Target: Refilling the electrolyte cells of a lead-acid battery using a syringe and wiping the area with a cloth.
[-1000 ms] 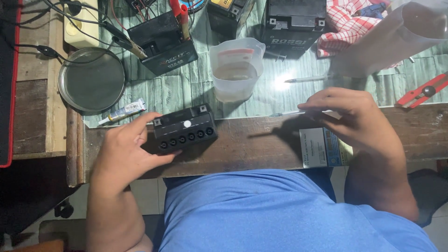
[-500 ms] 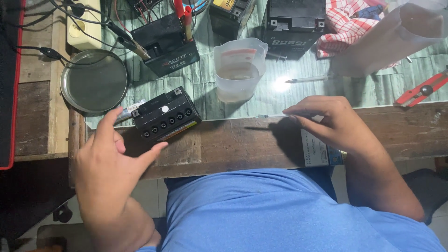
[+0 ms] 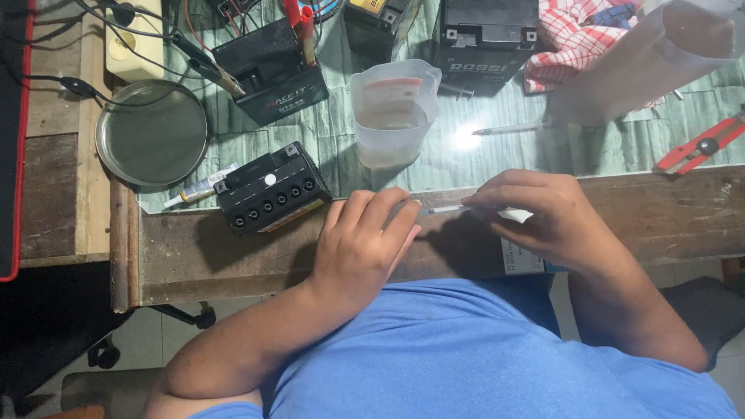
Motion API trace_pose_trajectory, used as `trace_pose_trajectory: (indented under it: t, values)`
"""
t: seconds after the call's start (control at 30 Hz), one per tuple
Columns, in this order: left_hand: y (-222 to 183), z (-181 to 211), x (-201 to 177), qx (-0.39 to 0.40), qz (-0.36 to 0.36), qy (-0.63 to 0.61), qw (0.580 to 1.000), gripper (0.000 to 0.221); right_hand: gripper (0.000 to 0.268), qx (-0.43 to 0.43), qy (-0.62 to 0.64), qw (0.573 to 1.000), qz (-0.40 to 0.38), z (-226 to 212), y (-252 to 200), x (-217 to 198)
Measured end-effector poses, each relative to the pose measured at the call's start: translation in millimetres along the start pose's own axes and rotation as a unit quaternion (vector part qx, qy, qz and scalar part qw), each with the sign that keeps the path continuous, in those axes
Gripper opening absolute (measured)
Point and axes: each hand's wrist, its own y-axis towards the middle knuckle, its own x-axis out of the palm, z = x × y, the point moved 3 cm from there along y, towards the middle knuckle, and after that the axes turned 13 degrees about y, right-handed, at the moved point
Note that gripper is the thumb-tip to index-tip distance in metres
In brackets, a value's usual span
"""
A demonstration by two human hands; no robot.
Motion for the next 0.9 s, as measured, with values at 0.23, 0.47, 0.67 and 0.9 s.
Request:
trace_pose_trajectory:
  t: [0.23, 0.47, 0.67, 0.9]
  values:
    - [5, -5, 15, 0.020, -0.017, -0.020, 0.999, 0.015, 0.022, 0.007, 0.016, 1.000, 0.002, -1, 4, 4]
    - [-2, -4, 25, 0.030, -0.020, -0.011, 0.999, 0.013, 0.016, 0.060, 0.050, 0.997, -0.015, 2, 10, 4]
    - [-11, 3, 32, 0.060, -0.025, 0.004, 0.998, 0.011, 0.032, 0.210, 0.133, 0.965, -0.087, 21, 15, 10]
    - [-16, 4, 41, 0.078, -0.048, 0.015, 0.996, 0.010, 0.046, 0.223, 0.126, 0.949, -0.183, 61, 2, 24]
